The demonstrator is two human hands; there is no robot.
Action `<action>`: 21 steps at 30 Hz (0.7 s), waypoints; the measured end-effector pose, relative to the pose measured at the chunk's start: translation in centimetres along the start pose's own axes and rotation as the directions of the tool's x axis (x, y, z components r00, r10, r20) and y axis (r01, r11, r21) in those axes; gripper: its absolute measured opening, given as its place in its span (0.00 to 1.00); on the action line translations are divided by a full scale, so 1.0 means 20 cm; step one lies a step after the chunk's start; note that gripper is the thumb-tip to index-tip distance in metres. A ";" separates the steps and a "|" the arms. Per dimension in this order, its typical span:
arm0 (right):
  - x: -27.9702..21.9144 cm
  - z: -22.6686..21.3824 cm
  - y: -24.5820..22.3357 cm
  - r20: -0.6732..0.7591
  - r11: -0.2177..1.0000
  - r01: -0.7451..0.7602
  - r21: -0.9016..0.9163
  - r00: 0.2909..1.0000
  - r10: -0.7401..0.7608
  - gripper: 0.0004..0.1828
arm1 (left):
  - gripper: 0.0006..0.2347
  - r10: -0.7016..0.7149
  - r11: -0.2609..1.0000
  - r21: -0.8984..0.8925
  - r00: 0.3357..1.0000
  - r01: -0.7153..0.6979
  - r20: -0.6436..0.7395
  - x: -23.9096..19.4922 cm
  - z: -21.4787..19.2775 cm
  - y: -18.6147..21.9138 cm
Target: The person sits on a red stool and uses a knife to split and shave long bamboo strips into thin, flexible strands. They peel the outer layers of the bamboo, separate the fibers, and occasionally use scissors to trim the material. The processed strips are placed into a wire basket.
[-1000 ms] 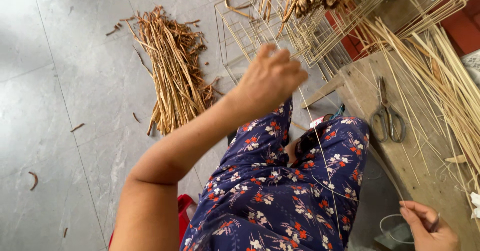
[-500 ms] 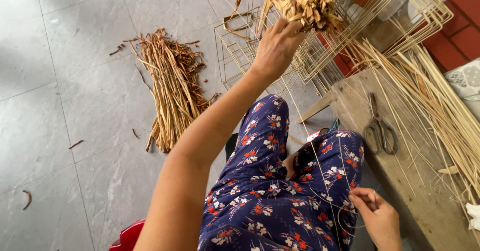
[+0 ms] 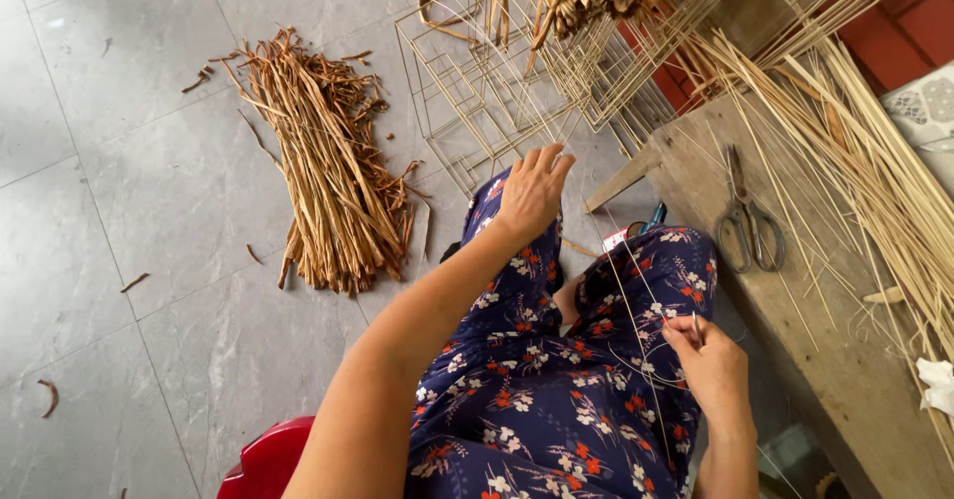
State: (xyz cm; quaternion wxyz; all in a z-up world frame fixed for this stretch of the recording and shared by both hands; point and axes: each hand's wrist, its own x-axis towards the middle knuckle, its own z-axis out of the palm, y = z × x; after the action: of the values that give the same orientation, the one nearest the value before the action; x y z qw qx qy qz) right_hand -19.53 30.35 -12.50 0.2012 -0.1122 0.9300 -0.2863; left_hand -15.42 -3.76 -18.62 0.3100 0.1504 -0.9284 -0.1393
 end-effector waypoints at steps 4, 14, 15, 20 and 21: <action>-0.01 0.01 -0.01 0.015 0.999 -0.008 -0.049 1.000 0.008 0.12 | 0.13 -0.115 0.982 -0.149 0.993 0.116 0.015 -0.07 -0.03 0.06; -0.02 0.03 0.05 -0.001 0.974 0.144 -0.173 0.989 -0.146 0.11 | 0.30 0.110 0.988 0.077 0.959 -0.134 0.262 -0.09 -0.11 0.20; -0.04 0.03 0.05 0.001 0.973 0.137 -0.188 0.990 -0.139 0.11 | 0.29 0.125 0.984 0.090 0.955 -0.154 0.268 -0.09 -0.09 0.20; -0.11 -0.05 0.13 0.000 0.981 0.140 -0.137 0.990 -0.141 0.12 | 0.17 0.145 0.981 0.084 0.947 -0.176 0.285 -0.09 -0.02 0.16; -0.14 -0.08 0.18 0.003 0.984 0.126 -0.130 0.992 -0.126 0.12 | 0.15 0.158 0.979 0.083 0.951 -0.186 0.267 -0.10 0.00 0.17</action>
State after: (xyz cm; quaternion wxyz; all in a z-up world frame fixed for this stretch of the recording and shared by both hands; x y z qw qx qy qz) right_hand -18.06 34.90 -12.53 0.1724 -0.1828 0.9383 -0.2377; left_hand -14.52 0.09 -18.50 0.1886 0.0659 -0.9766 -0.0800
